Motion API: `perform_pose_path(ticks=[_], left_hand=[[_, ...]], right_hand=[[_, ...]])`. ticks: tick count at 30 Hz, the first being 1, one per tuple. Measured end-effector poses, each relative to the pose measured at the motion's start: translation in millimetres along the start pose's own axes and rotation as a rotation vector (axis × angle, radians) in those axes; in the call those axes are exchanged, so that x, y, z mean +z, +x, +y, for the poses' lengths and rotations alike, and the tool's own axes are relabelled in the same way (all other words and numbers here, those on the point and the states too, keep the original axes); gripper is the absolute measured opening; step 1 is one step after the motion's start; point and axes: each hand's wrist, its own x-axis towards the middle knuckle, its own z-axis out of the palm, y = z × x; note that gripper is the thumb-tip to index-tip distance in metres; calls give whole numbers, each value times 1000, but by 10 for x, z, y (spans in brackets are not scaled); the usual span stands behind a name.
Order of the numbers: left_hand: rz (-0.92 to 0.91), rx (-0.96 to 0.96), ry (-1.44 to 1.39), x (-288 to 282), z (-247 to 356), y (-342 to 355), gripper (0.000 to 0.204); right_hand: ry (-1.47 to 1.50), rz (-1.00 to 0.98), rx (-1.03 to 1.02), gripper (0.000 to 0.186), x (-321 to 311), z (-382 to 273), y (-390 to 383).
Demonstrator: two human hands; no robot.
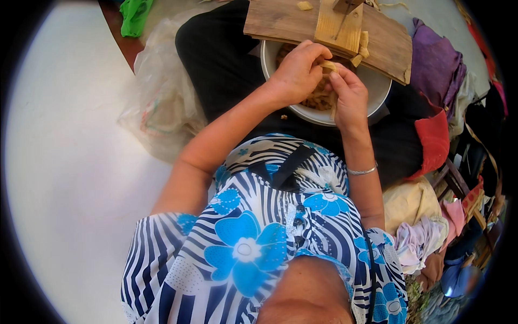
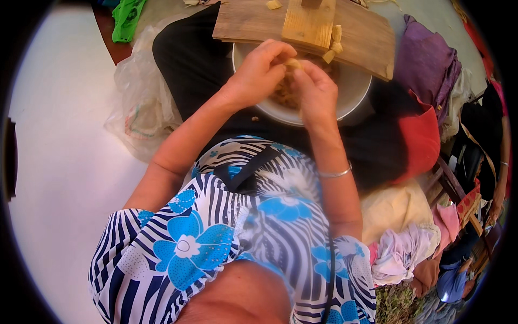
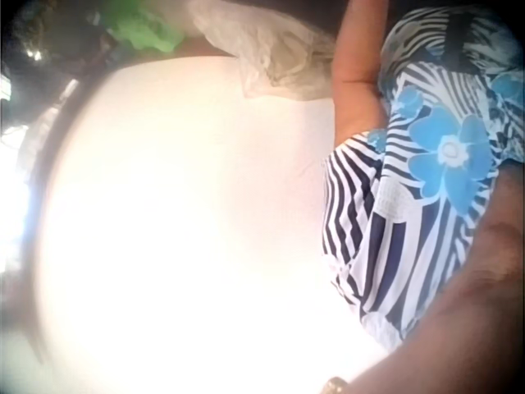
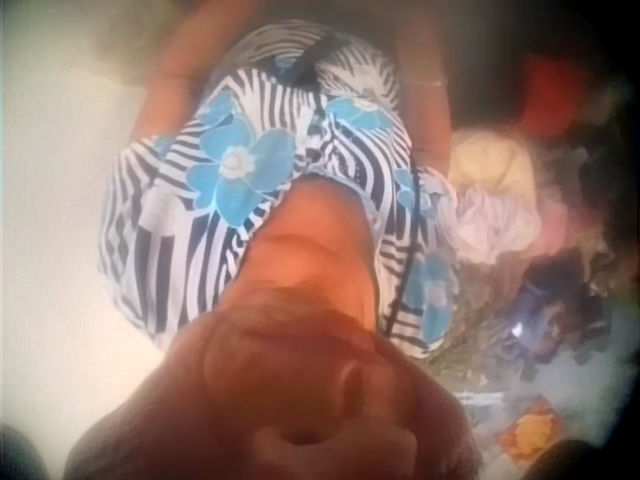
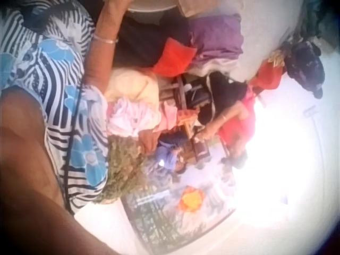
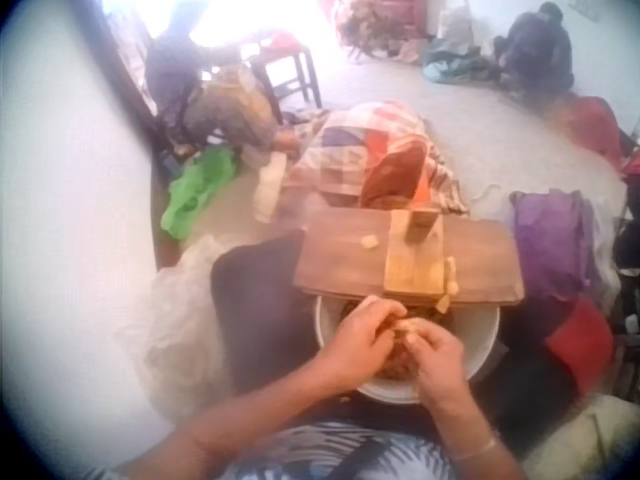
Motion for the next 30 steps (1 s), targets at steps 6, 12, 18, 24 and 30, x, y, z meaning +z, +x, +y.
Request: perform_pose_path(ticks=[6,12,18,24,30], left_hand=[[-37,-163,-244,-8,23,19,21],[54,17,147,11,138,-71,16],[-93,85,-9,-53,160,-77,13],[-77,126,244,-72,123,-69,21],[-118,-177,-166,-145,36,-179,25]], right_hand=[[569,-390,273,29,-85,-114,-25],[364,-261,161,28,-71,-277,-115],[346,-216,81,25,-195,-158,-37],[-147,-116,64,18,-61,-266,-180],[-826,-334,-250,11,-250,-405,-163]])
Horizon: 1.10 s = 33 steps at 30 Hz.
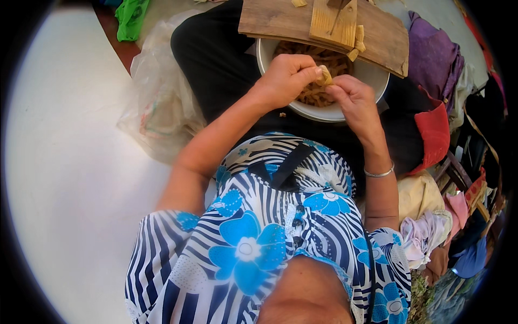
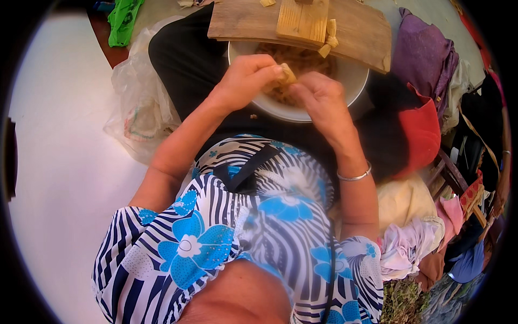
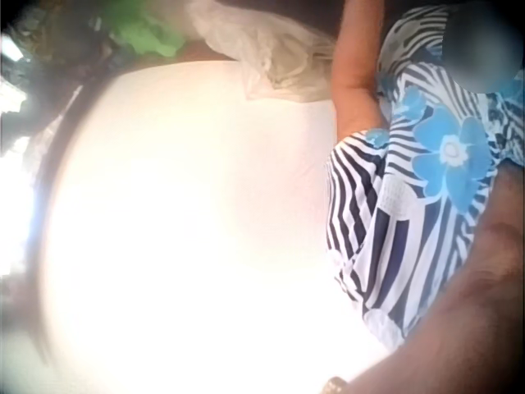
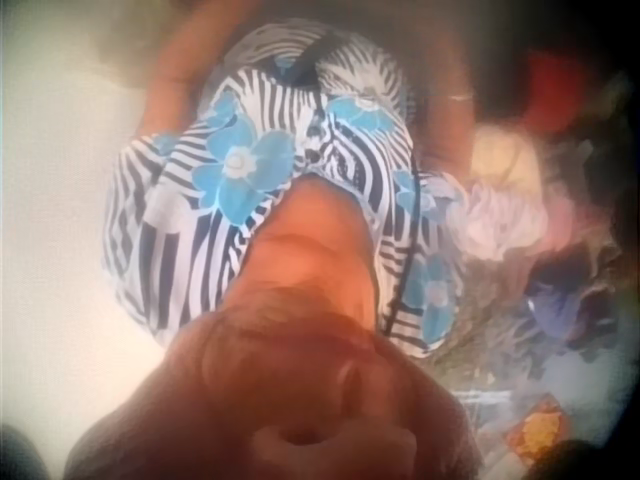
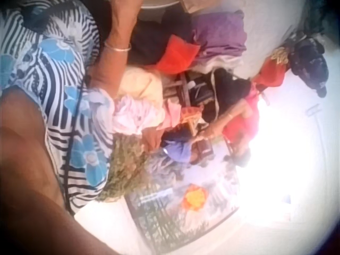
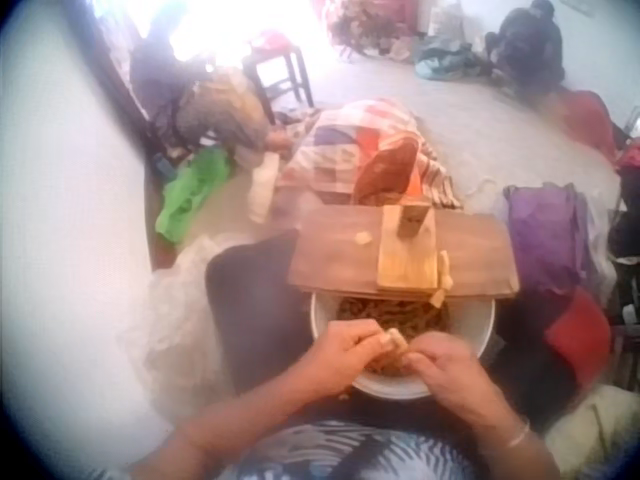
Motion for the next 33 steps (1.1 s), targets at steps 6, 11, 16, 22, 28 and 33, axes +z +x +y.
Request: perform_pose_path(ticks=[6,11,16,22,28,33], left_hand=[[4,-4,-192,-90,52,-178,24],[91,269,445,-281,36,-58,24],[-89,369,667,-179,455,102,30],[-178,144,187,-19,164,291,19],[-174,-16,-202,-74,179,473,21],[-63,-42,-295,-135,204,703,20]], right_hand=[[-201,114,-157,5,-184,-54,-133],[-378,205,-302,9,-215,-12,-26],[-294,270,-306,12,-141,-46,44],[124,142,66,12,-320,-23,68],[557,210,184,14,-402,30,168],[357,314,21,13,-495,-23,461]])
